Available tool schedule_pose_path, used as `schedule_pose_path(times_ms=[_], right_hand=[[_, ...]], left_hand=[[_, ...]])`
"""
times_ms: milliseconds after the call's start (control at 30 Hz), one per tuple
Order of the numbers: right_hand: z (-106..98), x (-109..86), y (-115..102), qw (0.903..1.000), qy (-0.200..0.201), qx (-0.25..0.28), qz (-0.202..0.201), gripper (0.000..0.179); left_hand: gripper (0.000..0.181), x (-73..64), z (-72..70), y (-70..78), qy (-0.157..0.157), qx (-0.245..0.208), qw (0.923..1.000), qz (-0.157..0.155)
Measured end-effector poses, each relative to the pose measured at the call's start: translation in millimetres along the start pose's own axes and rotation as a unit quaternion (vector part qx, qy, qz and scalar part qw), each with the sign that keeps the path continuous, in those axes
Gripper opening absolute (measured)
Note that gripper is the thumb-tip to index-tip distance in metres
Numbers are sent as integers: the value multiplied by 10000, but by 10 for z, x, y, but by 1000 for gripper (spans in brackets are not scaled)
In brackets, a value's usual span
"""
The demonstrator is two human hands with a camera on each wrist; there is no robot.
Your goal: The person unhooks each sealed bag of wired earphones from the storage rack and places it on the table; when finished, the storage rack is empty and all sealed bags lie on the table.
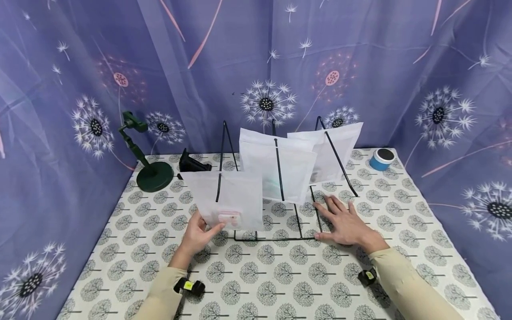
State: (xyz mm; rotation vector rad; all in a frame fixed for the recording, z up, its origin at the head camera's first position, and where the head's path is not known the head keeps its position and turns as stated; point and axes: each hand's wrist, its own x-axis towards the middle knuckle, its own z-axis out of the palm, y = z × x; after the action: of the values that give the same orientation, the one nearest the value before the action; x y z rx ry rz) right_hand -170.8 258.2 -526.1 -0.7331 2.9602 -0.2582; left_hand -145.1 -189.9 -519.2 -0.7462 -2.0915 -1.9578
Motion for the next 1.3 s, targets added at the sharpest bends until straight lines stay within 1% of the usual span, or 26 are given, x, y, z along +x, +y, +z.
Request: schedule_pose_path(times_ms=[133,233,333,400,467,567,667,800,1000,1233,1300], right_hand=[[-1,-2,-3,10000,-34,-29,-13,99],[-3,-2,-6,10000,-52,-41,-11,99],[-6,-4,-10,10000,-19,-53,-9,99],[-7,-4,-14,10000,-11,-40,-2,99],[-6,-5,-15,10000,-11,-35,2,98],[-3,-6,-16,10000,-39,-5,7,99],[2,-7,-12,10000,-30,1,-9,99],[12,1,1,10000,-3,-13,-26,99],[14,8,11,10000,-23,-12,-22,99],[4,7,4,10000,-27,16,-23,99],[5,7,4,10000,-31,14,-26,99]], left_hand=[[51,-29,6,33,-9,78,9999,-112],[49,-51,11,65,-43,154,9991,-382],[50,-75,22,73,-109,123,9988,-454],[51,-85,30,78,-159,72,9992,-367],[51,-92,38,69,-213,18,9996,-174],[52,-106,43,66,-231,-56,9997,17],[51,-126,47,77,-219,-121,9997,23],[52,-150,52,97,-185,-135,9997,-52],[48,-188,44,101,-185,-142,9997,35],[42,-247,46,120,-169,38,9998,72],[42,-260,51,130,-177,21,9998,68]])
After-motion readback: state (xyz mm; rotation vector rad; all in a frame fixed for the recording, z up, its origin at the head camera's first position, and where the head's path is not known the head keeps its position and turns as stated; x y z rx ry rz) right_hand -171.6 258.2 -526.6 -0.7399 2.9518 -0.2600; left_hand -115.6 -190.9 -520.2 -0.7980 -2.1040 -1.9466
